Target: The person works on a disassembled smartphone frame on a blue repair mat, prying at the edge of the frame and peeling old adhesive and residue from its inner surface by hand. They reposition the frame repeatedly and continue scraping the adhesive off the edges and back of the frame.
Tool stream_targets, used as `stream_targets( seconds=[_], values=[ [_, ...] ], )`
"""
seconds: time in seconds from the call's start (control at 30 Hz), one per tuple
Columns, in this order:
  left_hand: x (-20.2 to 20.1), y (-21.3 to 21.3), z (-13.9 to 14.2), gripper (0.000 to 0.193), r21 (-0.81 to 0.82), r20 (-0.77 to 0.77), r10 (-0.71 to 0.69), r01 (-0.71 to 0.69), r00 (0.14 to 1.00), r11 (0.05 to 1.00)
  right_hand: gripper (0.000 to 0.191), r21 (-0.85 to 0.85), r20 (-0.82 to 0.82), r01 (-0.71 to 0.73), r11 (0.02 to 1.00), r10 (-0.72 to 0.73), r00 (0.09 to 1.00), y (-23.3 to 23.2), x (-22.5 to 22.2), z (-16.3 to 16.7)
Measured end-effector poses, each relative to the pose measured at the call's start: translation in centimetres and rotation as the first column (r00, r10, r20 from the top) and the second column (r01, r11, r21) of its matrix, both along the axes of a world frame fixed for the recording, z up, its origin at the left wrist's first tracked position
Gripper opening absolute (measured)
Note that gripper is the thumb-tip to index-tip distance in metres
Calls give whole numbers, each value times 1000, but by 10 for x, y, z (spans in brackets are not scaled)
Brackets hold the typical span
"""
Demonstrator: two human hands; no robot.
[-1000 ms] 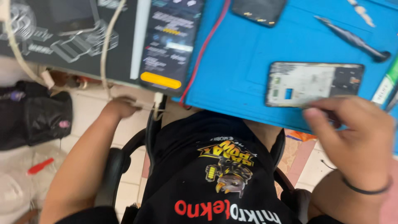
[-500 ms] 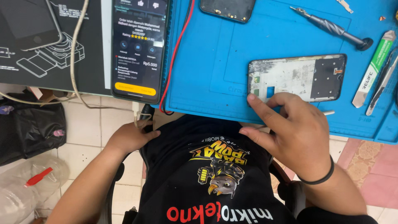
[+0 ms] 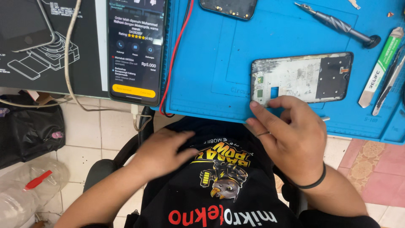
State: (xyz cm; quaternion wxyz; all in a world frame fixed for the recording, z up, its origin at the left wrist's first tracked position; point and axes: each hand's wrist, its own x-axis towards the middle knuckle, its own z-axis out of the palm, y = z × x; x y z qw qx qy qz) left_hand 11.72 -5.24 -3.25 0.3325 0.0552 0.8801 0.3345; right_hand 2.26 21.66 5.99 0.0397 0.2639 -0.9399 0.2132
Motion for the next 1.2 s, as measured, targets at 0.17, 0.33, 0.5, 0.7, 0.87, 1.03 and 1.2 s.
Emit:
stream_targets(
  seconds=[0.17,0.33,0.5,0.7,0.87,1.03,1.2],
  values=[
    [-16,36,35,48,241,-93,-173,191,980,952,17,-60,-111,7,998,-13,994,-4,12,-13],
    [-25,50,44,49,240,-276,-191,260,942,935,17,-45,-220,-29,999,19,975,-9,8,-20],
    [-14,50,42,31,510,-111,-5,61,994,858,20,-105,-269,31,994,-58,962,-13,10,7],
    [8,48,39,26,774,545,140,-560,827,296,32,-213,-132,-476,853,458,879,-3,35,17],
    [15,31,28,13,863,290,156,-328,944,383,23,-270,-13,-469,841,484,875,-6,47,0],
    [32,-23,6,16,544,203,191,-273,960,793,32,-256,140,-443,859,486,863,-8,34,14],
    [25,-102,-41,30,17,284,583,-611,762,791,53,-140,104,-280,950,296,950,12,-1,45]
  ],
)
